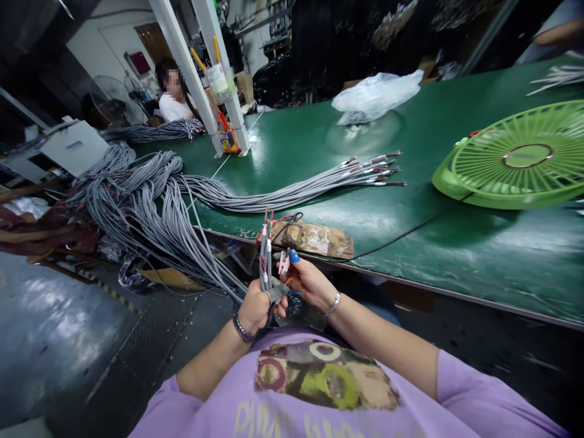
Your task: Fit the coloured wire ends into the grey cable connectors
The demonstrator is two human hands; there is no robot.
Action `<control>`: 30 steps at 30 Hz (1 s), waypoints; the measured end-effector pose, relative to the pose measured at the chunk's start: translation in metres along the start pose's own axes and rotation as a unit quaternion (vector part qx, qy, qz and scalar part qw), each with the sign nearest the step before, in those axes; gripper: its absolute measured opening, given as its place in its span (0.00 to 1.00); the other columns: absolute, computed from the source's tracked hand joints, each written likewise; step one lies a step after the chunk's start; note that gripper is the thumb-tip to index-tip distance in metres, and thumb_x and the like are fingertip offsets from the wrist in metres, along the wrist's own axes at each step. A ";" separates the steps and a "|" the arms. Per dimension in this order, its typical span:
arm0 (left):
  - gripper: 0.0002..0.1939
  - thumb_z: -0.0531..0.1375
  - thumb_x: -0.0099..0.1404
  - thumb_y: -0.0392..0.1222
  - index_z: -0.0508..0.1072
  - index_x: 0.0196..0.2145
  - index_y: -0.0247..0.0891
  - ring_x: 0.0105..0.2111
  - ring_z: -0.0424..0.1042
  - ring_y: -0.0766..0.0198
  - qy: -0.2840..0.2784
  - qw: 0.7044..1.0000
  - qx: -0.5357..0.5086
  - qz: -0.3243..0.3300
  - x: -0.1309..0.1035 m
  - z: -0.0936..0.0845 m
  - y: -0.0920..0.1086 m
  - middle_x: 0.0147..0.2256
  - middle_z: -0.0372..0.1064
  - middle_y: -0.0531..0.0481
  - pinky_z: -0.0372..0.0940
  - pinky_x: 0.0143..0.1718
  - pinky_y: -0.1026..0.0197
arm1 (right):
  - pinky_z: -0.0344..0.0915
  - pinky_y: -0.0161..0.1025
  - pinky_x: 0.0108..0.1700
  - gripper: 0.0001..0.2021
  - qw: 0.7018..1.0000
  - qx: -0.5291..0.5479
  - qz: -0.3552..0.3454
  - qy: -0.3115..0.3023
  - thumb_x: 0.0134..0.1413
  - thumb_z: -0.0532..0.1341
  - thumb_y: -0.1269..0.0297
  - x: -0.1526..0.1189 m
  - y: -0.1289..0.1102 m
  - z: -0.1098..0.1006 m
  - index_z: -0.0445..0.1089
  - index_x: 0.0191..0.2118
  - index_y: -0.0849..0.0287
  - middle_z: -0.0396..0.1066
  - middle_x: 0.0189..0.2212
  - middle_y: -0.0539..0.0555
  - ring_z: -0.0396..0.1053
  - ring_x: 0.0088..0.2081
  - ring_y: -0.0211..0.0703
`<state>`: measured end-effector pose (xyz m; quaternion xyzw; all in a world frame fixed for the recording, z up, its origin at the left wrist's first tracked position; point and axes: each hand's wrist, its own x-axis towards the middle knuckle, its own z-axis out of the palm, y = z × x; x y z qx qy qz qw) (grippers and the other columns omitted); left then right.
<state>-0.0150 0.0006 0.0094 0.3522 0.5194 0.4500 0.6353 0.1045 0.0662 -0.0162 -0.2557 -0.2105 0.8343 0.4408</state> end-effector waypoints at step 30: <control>0.18 0.65 0.51 0.51 0.66 0.20 0.34 0.11 0.62 0.72 0.028 0.999 -0.003 0.032 -0.005 0.006 0.003 0.15 0.66 0.52 0.51 0.13 0.69 | 0.62 0.36 0.29 0.23 0.995 -0.087 -0.035 -0.012 0.46 0.61 0.41 0.001 0.005 -0.006 0.73 0.31 0.61 0.73 0.25 0.54 0.67 0.25 0.39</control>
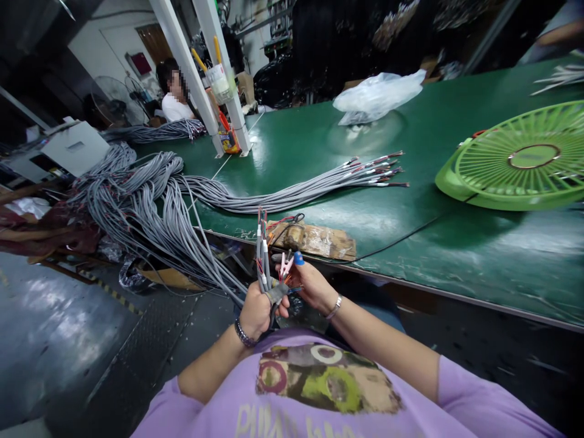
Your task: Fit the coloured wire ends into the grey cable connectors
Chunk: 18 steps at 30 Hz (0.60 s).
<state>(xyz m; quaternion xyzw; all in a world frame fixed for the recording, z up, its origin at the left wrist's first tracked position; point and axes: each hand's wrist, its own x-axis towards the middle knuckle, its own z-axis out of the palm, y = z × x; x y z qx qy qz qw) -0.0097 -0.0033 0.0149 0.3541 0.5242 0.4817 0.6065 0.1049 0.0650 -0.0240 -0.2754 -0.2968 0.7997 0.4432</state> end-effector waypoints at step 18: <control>0.20 0.65 0.51 0.54 0.67 0.21 0.34 0.11 0.62 0.71 0.003 1.000 0.018 0.000 -0.007 -0.002 -0.004 0.16 0.67 0.51 0.51 0.13 0.69 | 0.64 0.34 0.30 0.21 0.991 0.115 0.068 -0.006 0.51 0.58 0.43 -0.003 -0.003 0.004 0.71 0.33 0.58 0.72 0.27 0.52 0.67 0.26 0.37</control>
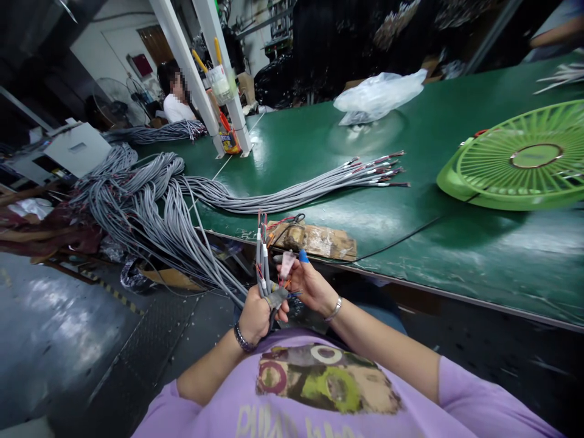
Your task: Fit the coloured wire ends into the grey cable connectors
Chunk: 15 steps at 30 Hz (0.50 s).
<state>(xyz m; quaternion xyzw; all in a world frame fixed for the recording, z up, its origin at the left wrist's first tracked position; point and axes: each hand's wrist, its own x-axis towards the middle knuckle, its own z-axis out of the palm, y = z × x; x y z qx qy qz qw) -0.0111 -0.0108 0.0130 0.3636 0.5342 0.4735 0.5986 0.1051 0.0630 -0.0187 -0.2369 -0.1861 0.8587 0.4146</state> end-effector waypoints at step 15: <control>0.17 0.65 0.50 0.51 0.67 0.22 0.34 0.11 0.62 0.71 0.026 0.999 -0.021 0.003 0.005 0.004 0.004 0.15 0.67 0.52 0.52 0.13 0.69 | 0.61 0.36 0.30 0.22 0.997 -0.064 -0.042 -0.010 0.50 0.60 0.44 0.001 0.002 -0.003 0.72 0.30 0.61 0.73 0.29 0.56 0.67 0.28 0.39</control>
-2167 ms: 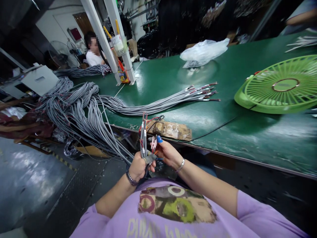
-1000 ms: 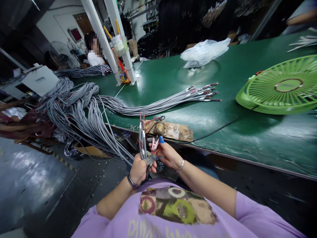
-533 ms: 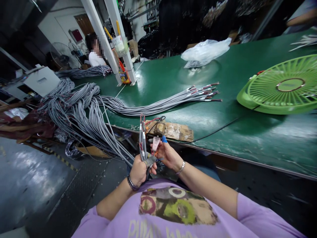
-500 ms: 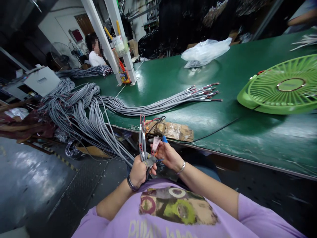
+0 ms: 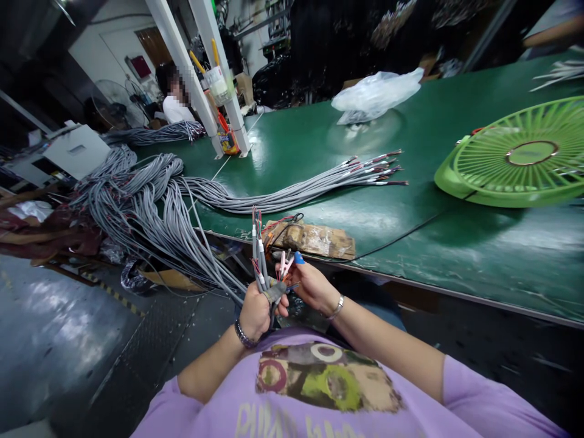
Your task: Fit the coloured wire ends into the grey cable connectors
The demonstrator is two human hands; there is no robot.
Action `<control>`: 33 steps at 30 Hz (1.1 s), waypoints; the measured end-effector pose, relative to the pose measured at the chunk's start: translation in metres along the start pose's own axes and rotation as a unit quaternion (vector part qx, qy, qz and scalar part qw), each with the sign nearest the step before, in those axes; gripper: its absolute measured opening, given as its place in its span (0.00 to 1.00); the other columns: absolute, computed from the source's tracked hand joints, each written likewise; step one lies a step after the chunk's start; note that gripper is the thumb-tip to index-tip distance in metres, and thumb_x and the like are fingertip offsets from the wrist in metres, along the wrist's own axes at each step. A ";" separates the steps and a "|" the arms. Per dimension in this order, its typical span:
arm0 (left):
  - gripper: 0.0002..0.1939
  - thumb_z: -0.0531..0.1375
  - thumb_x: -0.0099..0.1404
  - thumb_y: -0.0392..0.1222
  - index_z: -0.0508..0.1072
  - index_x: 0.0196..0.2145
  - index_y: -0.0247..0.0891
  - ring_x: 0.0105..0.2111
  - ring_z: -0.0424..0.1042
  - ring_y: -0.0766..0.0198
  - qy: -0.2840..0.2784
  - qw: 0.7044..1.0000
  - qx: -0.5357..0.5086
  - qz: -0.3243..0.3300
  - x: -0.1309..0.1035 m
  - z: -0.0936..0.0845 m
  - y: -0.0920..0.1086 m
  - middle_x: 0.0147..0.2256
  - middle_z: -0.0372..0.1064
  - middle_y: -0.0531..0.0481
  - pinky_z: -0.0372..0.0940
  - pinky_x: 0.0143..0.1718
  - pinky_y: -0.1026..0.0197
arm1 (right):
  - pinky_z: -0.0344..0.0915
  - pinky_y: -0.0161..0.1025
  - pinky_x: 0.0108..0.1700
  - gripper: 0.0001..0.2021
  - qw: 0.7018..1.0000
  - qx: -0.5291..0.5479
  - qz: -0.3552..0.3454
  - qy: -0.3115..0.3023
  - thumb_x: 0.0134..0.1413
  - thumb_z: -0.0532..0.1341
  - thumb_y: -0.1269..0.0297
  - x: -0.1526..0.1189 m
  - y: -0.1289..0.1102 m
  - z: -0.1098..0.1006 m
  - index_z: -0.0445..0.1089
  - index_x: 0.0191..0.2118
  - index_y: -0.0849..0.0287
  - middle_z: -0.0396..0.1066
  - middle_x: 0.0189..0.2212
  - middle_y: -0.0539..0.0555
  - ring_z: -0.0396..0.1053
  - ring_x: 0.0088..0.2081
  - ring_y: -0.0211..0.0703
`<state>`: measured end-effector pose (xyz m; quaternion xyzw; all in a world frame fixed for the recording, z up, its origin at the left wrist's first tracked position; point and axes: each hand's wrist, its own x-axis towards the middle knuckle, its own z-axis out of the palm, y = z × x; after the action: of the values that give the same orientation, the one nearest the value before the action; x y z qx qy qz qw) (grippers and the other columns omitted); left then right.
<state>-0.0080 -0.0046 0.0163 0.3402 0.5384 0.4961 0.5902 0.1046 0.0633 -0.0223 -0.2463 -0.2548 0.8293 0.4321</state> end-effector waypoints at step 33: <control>0.17 0.65 0.53 0.50 0.67 0.22 0.34 0.13 0.65 0.70 0.013 0.999 -0.039 0.033 -0.006 0.000 -0.004 0.16 0.68 0.52 0.53 0.13 0.70 | 0.60 0.34 0.29 0.17 1.000 0.016 0.000 -0.002 0.44 0.67 0.51 -0.011 -0.005 0.008 0.72 0.31 0.61 0.71 0.26 0.51 0.63 0.26 0.35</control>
<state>-0.0065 -0.0118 0.0143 0.3281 0.5143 0.5404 0.5795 0.1083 0.0551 -0.0113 -0.2377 -0.2427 0.8339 0.4349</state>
